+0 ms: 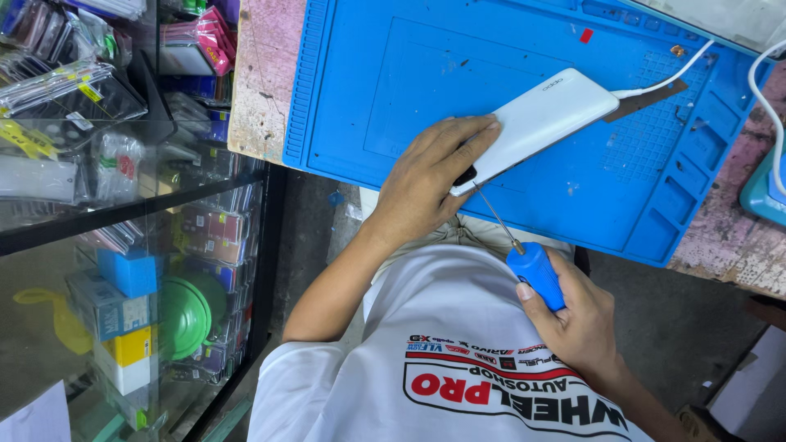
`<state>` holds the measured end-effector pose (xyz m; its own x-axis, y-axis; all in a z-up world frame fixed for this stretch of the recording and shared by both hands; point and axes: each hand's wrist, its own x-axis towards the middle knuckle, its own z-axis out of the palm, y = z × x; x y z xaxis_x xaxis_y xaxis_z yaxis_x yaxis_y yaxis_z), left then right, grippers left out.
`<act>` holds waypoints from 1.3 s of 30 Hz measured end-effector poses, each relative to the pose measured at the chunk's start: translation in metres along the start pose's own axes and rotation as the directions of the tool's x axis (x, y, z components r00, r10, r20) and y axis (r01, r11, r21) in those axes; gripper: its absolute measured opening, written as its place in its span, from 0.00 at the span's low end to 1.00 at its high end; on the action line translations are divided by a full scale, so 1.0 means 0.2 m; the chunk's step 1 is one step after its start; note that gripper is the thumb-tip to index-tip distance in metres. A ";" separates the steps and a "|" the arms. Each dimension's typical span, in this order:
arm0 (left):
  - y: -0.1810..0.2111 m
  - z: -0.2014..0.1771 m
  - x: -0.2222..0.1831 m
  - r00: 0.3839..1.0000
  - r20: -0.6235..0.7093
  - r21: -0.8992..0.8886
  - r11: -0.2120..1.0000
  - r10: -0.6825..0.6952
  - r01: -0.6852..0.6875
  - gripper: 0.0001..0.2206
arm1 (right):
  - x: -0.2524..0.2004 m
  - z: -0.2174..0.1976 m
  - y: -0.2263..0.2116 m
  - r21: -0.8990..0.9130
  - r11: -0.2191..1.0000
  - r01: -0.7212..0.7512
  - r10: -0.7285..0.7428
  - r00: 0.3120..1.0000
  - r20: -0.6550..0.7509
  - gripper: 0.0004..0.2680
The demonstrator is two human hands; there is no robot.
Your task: The person disassembles a mobile phone using a small screwdriver and then connects a charger to the internal components.
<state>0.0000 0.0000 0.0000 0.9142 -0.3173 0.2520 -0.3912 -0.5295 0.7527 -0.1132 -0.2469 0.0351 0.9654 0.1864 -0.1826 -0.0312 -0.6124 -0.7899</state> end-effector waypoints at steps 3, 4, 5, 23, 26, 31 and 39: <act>0.00 0.00 0.00 1.000 0.008 -0.009 1.000 -0.004 0.004 0.32 | 0.00 0.01 0.00 0.011 0.998 0.070 -0.069 0.997 -0.027 0.17; 0.00 0.00 0.00 1.000 0.006 -0.009 1.000 -0.003 0.003 0.32 | 0.00 0.01 0.00 0.003 0.998 0.055 -0.055 0.998 -0.021 0.17; 0.00 0.00 0.00 1.000 0.005 -0.009 1.000 -0.001 0.001 0.32 | 0.00 0.01 0.00 -0.004 0.999 0.040 -0.040 0.999 -0.014 0.17; 0.01 -0.01 0.01 0.999 0.046 0.035 0.999 0.022 -0.024 0.37 | -0.01 -0.03 -0.03 -0.025 1.000 0.009 -0.009 1.000 0.003 0.17; 0.01 -0.02 0.00 0.998 0.054 0.041 0.999 0.018 -0.021 0.38 | -0.02 -0.02 -0.02 -0.040 0.999 -0.010 0.011 1.000 0.007 0.17; 0.01 -0.01 0.00 0.998 0.068 0.052 0.999 0.006 -0.010 0.39 | -0.02 -0.02 -0.01 -0.044 0.998 -0.042 0.043 0.999 0.019 0.17; 0.01 -0.01 0.01 0.997 0.071 0.064 0.998 0.014 -0.019 0.37 | -0.02 -0.02 -0.02 -0.034 0.999 -0.031 0.032 0.999 0.012 0.16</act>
<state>0.0005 0.0004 0.0037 0.8989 -0.3796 0.2189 -0.4141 -0.5726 0.7075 -0.1151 -0.2482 0.0414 0.9606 0.1764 -0.2146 -0.0523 -0.6440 -0.7632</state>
